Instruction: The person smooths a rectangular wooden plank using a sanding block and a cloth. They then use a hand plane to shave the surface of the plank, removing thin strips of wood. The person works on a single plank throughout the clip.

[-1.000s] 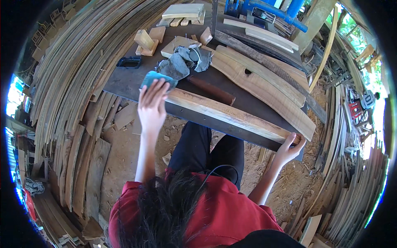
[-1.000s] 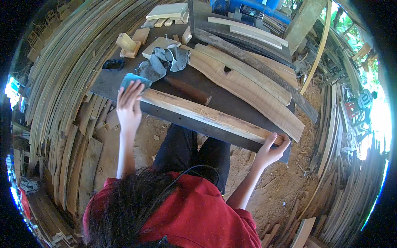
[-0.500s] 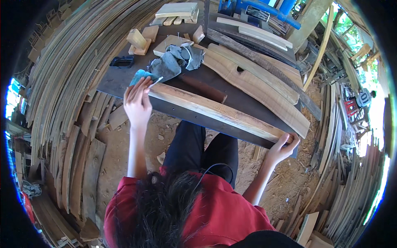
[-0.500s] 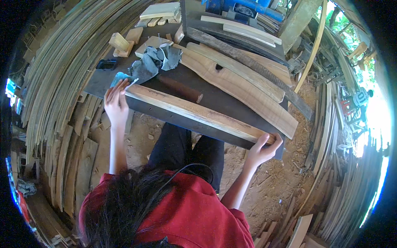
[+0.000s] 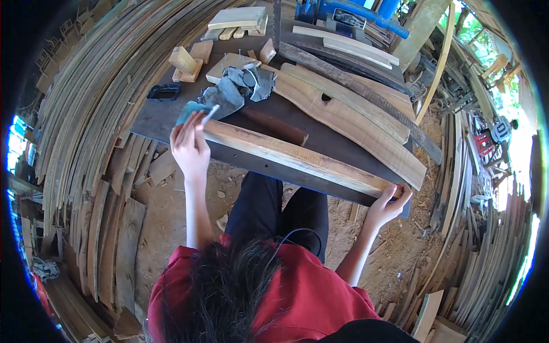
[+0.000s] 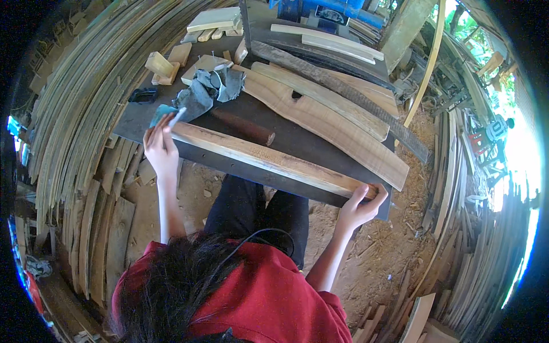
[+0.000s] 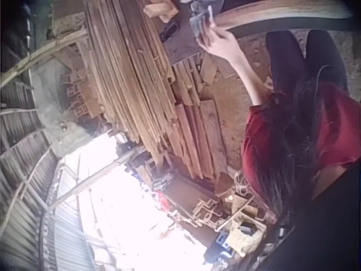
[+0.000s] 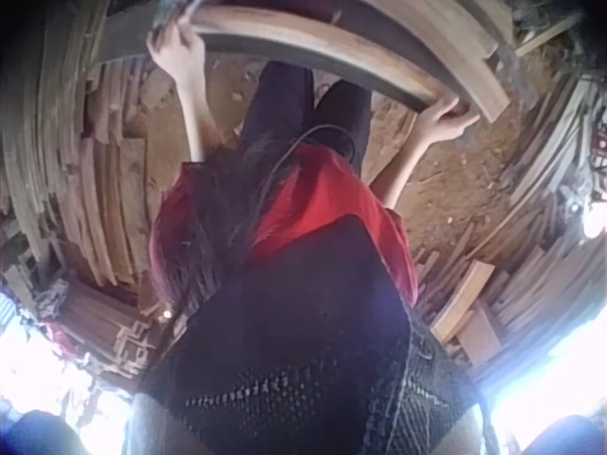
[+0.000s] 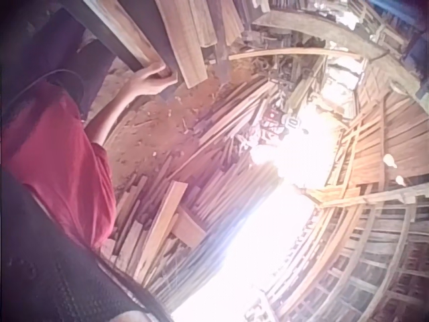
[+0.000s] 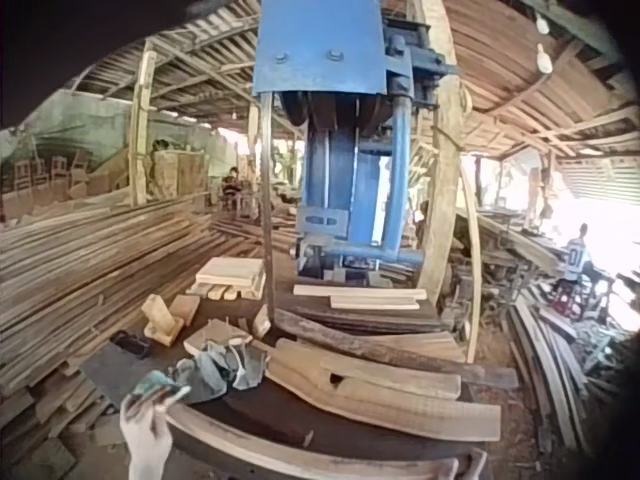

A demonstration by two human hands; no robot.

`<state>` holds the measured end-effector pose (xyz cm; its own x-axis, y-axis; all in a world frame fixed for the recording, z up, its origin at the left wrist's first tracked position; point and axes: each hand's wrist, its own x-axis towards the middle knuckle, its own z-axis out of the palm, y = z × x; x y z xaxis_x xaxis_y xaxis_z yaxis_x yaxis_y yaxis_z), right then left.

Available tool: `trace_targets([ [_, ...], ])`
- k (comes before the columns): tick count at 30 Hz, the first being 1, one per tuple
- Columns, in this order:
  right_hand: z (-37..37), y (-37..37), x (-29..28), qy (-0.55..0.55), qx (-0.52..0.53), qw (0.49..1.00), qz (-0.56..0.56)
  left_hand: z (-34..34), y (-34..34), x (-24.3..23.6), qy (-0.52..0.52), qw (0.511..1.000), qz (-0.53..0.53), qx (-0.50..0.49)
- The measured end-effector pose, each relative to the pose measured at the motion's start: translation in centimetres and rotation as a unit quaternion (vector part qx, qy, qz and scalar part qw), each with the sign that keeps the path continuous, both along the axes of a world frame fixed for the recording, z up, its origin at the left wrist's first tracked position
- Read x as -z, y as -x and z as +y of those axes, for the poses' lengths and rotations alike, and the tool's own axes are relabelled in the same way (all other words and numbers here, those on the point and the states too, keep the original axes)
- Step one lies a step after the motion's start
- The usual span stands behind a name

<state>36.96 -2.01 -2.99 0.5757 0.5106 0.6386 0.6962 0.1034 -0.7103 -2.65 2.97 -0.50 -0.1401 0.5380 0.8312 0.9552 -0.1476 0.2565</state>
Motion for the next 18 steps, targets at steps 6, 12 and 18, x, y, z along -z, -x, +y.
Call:
trace_targets([
  [6,0.1,0.1,0.0,0.007,0.008,1.000,0.008,-0.9,-7.7,0.4,-0.050,0.974,-0.060,0.213],
  [12,0.1,-0.1,-0.2,-0.003,0.012,1.000,-0.007,-0.6,-7.2,0.0,-0.033,0.976,0.025,0.212],
  [18,0.1,0.1,0.2,-0.002,0.012,1.000,0.001,1.3,2.1,0.0,-0.007,0.998,0.051,0.034],
])
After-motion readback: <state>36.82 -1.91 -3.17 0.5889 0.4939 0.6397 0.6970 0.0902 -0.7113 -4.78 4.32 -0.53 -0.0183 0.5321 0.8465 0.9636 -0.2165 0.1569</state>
